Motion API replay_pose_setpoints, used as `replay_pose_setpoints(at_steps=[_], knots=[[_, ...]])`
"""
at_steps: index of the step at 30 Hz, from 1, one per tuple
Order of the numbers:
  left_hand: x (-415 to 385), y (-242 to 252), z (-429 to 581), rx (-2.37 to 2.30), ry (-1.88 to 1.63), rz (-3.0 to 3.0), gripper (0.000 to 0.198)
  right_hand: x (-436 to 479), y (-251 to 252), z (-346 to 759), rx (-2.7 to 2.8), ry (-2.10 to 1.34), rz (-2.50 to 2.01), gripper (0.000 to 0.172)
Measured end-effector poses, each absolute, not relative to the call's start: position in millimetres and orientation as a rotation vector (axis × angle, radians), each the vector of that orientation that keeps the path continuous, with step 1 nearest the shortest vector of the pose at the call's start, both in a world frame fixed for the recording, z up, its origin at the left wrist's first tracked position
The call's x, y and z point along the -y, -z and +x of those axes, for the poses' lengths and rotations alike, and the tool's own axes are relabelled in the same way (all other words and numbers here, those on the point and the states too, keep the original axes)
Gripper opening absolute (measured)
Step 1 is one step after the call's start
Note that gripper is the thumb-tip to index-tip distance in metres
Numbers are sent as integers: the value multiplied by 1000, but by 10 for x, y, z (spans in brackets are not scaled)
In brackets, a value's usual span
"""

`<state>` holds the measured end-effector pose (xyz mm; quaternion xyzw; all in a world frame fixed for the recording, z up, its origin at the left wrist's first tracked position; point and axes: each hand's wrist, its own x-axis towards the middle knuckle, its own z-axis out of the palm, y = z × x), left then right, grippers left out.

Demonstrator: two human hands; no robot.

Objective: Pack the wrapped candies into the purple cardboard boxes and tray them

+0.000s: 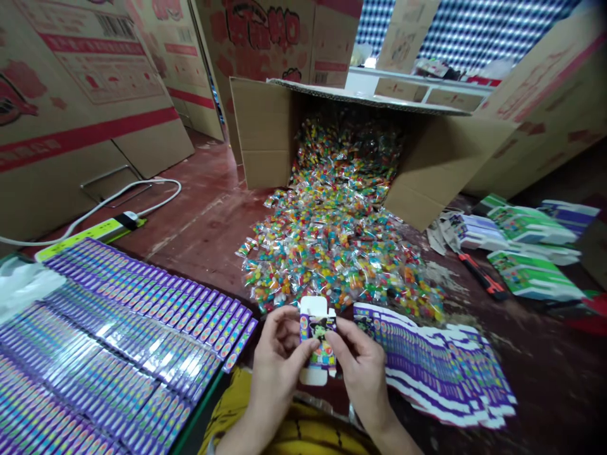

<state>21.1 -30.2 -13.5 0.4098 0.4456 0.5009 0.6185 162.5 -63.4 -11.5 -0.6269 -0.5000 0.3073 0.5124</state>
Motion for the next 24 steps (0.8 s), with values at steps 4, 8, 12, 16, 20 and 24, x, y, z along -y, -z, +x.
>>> replay_pose_setpoints(at_steps=[4, 8, 12, 16, 20, 24], knots=[[325, 160, 145, -983, -1036, 1173, 52, 657, 291, 1650, 1206, -624, -1462, 34], [311, 117, 58, -977, -907, 1388, 41, 677, 302, 1684, 1343, -524, -1438, 35], [290, 2, 17, -843, -789, 1348, 26, 659, 191, 1707, 1446, -470, -1358, 18], [311, -30, 8, -811, -743, 1270, 23, 620, 122, 1763, 1495, -508, -1326, 13], [361, 31, 21, -814, -795, 1099, 21, 601, 147, 1774, 1392, -708, -1270, 9], [388, 53, 54, -773, -890, 988, 23, 577, 111, 1737, 1203, -889, -1180, 11]])
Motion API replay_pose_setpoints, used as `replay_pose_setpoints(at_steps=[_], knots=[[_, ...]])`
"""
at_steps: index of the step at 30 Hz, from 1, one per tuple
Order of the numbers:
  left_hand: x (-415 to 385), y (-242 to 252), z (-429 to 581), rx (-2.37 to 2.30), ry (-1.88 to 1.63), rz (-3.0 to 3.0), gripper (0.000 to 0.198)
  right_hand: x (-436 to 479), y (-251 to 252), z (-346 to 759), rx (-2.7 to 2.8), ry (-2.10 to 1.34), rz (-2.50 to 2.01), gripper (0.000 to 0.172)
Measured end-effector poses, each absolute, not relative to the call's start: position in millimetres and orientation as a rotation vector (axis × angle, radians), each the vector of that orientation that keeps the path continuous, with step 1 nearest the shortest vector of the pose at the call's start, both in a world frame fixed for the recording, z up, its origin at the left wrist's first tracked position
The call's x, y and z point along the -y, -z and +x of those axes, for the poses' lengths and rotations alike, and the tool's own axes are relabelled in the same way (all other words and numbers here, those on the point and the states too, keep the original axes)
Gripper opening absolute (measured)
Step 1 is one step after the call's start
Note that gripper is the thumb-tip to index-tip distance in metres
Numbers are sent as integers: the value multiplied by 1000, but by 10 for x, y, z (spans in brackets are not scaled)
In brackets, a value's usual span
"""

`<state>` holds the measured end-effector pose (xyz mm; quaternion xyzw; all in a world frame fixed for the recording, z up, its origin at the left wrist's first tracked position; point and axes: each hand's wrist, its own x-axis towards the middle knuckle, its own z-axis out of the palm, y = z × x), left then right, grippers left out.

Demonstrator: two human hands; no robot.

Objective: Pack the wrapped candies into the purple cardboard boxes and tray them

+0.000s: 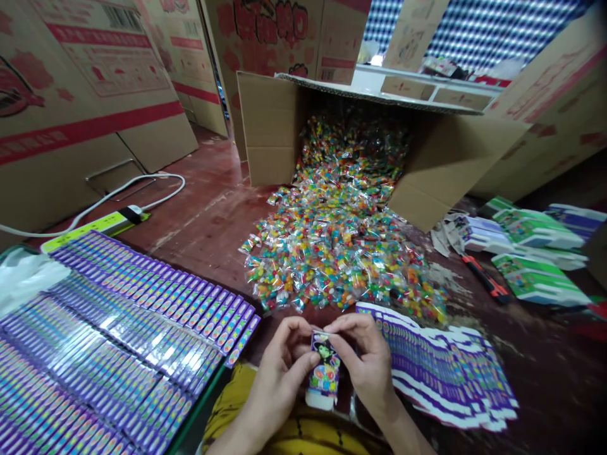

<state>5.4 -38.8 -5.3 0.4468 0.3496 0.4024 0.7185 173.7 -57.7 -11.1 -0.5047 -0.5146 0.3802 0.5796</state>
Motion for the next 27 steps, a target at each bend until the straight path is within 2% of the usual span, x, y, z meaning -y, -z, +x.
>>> replay_pose_setpoints(at_steps=[2, 5, 10, 15, 18, 21, 23, 26, 27], knots=[[394, 40, 63, -771, -900, 986, 24, 557, 59, 1738, 1232, -974, -1125, 4], [406, 21, 53, -832, -875, 1070, 22, 526, -20, 1766, 1226, -1127, -1096, 16], [424, 32, 11, -909, -852, 1289, 22, 455, -124, 1854, 1183, -1326, -1382, 18], [422, 34, 15, -894, -815, 1280, 25, 356, -139, 1951, 1259, -1353, -1393, 24], [418, 9, 18, -892, -821, 1231, 32, 360, -154, 1945, 1329, -1270, -1424, 23], [419, -7, 12, -882, -805, 1214, 36, 430, -220, 1914, 1482, -1007, -1422, 24], [417, -7, 11, -878, -795, 1187, 31, 493, -273, 1899, 1587, -904, -1355, 22], [395, -9, 16, -881, -797, 1122, 23, 588, -309, 1883, 1705, -876, -1262, 6], [380, -16, 14, -877, -803, 1094, 21, 616, -301, 1881, 1729, -895, -1258, 11]])
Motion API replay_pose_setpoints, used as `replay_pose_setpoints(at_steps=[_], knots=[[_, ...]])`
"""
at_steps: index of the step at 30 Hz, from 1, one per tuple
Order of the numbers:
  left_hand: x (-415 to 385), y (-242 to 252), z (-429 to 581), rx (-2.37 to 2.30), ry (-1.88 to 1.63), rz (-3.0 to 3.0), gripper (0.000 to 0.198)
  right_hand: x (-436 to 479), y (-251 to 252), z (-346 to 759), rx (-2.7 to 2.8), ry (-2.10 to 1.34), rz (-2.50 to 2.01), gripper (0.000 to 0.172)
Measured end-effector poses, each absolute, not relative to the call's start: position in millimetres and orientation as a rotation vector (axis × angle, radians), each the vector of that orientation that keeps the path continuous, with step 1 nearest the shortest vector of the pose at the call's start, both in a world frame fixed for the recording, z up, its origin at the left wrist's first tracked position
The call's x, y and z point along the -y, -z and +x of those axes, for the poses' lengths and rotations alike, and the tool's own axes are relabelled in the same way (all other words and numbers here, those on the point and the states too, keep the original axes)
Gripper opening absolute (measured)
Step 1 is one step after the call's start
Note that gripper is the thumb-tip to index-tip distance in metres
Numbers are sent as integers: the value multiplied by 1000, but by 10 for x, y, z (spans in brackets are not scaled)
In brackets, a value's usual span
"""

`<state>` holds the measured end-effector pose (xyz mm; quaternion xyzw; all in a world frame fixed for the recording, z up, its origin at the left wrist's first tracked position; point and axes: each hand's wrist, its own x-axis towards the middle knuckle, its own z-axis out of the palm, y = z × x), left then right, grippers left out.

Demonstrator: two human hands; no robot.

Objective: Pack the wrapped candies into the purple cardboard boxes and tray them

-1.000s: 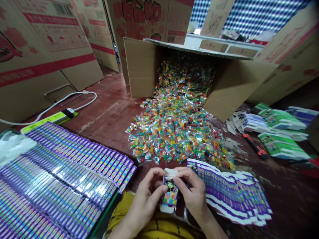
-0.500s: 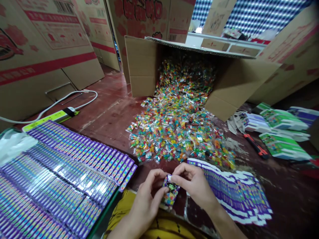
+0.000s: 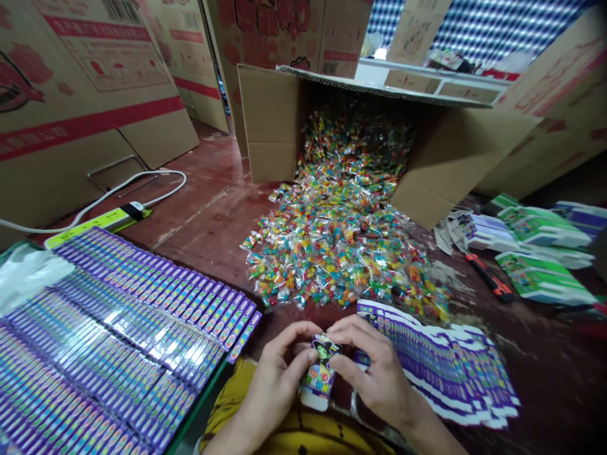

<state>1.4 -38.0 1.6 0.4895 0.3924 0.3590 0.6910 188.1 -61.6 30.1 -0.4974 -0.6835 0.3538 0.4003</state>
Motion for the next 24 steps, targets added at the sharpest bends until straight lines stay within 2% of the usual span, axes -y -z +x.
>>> replay_pose_setpoints(at_steps=[2, 4, 7, 11, 13, 16, 18, 24], knots=[[339, -35, -4, -883, -848, 1029, 20, 649, -250, 1902, 1701, -980, -1299, 32], [299, -53, -39, -914, -910, 983, 20, 633, -166, 1982, 1569, -1016, -1409, 43], [282, -40, -90, -966, -908, 1002, 28, 494, -35, 2216, 1434, -699, -1636, 27], [363, 47, -94, -957, -749, 914, 31, 232, 41, 2456, 1765, -271, -1750, 12], [407, 76, -93, -916, -684, 843, 42, 141, 52, 2456, 1967, -202, -1724, 17], [426, 64, -121, -867, -661, 774, 49, 58, 86, 2385, 2195, -92, -1671, 40], [405, 32, -149, -859, -648, 741, 47, 13, 124, 2353, 2275, -35, -1631, 40], [300, 12, -173, -891, -624, 999, 26, -62, 132, 2388, 2166, -113, -1610, 10]])
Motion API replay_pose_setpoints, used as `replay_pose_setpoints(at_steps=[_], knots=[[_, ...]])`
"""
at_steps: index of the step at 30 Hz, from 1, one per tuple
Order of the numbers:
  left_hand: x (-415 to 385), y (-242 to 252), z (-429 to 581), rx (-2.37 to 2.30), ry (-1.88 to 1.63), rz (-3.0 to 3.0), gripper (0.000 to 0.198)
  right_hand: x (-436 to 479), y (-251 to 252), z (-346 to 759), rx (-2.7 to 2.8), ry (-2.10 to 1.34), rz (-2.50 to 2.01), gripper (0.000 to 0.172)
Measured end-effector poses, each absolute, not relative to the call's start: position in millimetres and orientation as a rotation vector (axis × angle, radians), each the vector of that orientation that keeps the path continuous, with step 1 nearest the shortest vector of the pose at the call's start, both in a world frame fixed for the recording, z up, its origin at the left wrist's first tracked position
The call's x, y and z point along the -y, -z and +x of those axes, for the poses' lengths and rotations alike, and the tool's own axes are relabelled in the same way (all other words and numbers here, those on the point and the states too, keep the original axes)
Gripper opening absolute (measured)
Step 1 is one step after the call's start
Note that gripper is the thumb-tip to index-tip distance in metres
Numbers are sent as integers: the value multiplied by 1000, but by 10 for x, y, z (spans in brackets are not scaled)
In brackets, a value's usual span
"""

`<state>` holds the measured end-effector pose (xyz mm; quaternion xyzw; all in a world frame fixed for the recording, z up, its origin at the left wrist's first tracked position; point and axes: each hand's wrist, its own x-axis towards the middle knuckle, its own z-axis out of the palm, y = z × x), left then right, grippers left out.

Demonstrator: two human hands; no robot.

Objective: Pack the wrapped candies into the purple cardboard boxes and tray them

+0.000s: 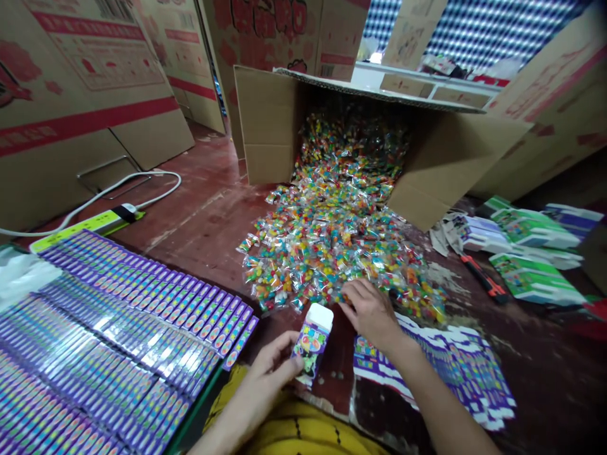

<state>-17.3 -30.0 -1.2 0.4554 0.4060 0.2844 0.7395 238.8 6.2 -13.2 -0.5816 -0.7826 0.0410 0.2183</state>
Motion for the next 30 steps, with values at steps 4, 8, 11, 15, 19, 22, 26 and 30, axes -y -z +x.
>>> replay_pose_setpoints(at_steps=[4, 8, 11, 15, 19, 22, 26, 30], knots=[[291, 63, -133, -1017, -634, 1243, 28, 7, -45, 2376, 1845, -326, -1589, 8], [307, 111, -43, -977, -653, 1183, 26, 107, -262, 2237, 1471, -720, -1454, 30], [318, 122, 23, -964, -668, 1199, 23, 163, -348, 2077, 1408, -821, -1434, 24], [345, 118, 67, -980, -708, 1297, 18, 193, -323, 1898, 1293, -855, -1439, 17], [375, 128, 86, -977, -743, 1284, 16, 183, -244, 1822, 1358, -718, -1512, 16], [384, 140, 99, -969, -765, 1271, 14, 174, -217, 1812, 1498, -477, -1506, 13], [378, 156, 109, -972, -804, 1218, 13, 208, -198, 1836, 1752, -192, -1442, 7], [378, 158, 98, -997, -818, 1259, 16, 262, -163, 1892, 1830, -158, -1374, 22]])
